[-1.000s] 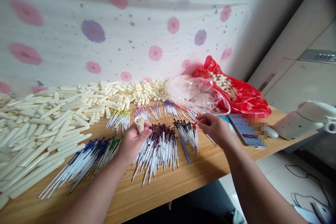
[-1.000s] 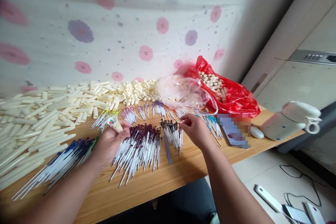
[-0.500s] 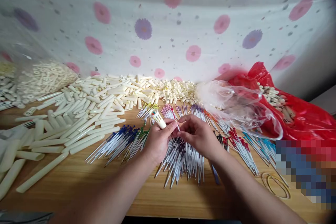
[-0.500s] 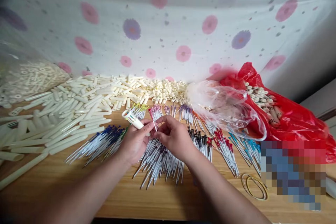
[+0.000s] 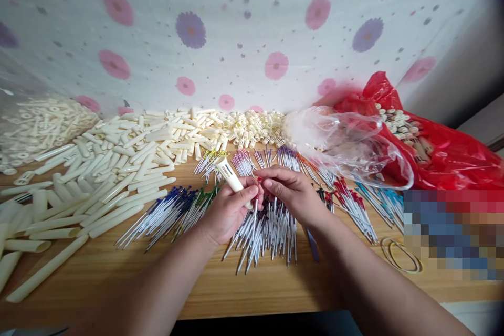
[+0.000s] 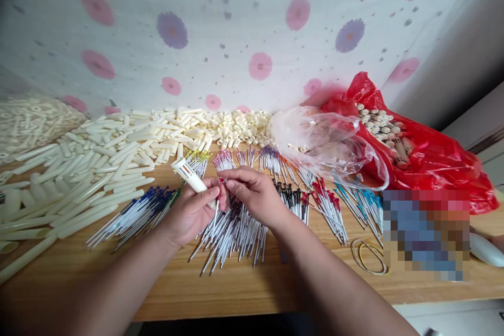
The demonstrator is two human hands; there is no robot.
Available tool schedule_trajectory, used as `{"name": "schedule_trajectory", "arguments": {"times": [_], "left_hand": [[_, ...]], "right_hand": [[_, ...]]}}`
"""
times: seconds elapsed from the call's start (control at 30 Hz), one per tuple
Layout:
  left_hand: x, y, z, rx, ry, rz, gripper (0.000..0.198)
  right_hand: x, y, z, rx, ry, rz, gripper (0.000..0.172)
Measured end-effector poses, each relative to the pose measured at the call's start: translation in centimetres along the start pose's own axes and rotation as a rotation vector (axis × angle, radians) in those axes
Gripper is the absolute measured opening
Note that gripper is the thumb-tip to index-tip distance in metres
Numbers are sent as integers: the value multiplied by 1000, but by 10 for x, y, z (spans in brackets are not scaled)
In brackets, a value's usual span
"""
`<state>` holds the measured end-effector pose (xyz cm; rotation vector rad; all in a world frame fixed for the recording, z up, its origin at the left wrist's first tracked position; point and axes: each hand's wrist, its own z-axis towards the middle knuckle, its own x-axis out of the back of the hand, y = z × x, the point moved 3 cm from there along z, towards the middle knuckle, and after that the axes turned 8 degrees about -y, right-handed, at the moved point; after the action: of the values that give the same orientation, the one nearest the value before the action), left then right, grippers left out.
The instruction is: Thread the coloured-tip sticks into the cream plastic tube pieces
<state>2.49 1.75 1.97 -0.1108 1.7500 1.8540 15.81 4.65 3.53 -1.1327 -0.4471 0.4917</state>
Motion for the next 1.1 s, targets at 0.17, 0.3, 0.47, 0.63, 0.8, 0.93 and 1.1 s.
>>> {"name": "schedule_trajectory", "arguments": {"times": [0.17, 0.3, 0.47, 0.63, 0.8, 0.93, 1.1], "left_hand": [[-2, -4, -2, 34, -95, 34, 16], [4, -2, -1, -11, -67, 227, 24], [25, 8, 1, -190, 227, 736, 26], [25, 12, 2, -337, 173, 941, 19], [14, 12, 3, -379, 146, 1022, 16], [10, 12, 3, -381, 134, 1046, 13], [18, 9, 4, -402, 116, 1089, 10]], "right_hand": [[-7, -4, 0, 60, -162, 272, 7], [1, -12, -3, 72, -134, 142, 5], [17, -45, -23, 343, 205, -71, 3], [8, -81, -46, 537, 372, -377, 11], [-9, -90, -41, 525, 111, -705, 17], [-17, -83, -36, 599, 88, -742, 26], [-18, -75, -33, 570, 153, -721, 23]]}}
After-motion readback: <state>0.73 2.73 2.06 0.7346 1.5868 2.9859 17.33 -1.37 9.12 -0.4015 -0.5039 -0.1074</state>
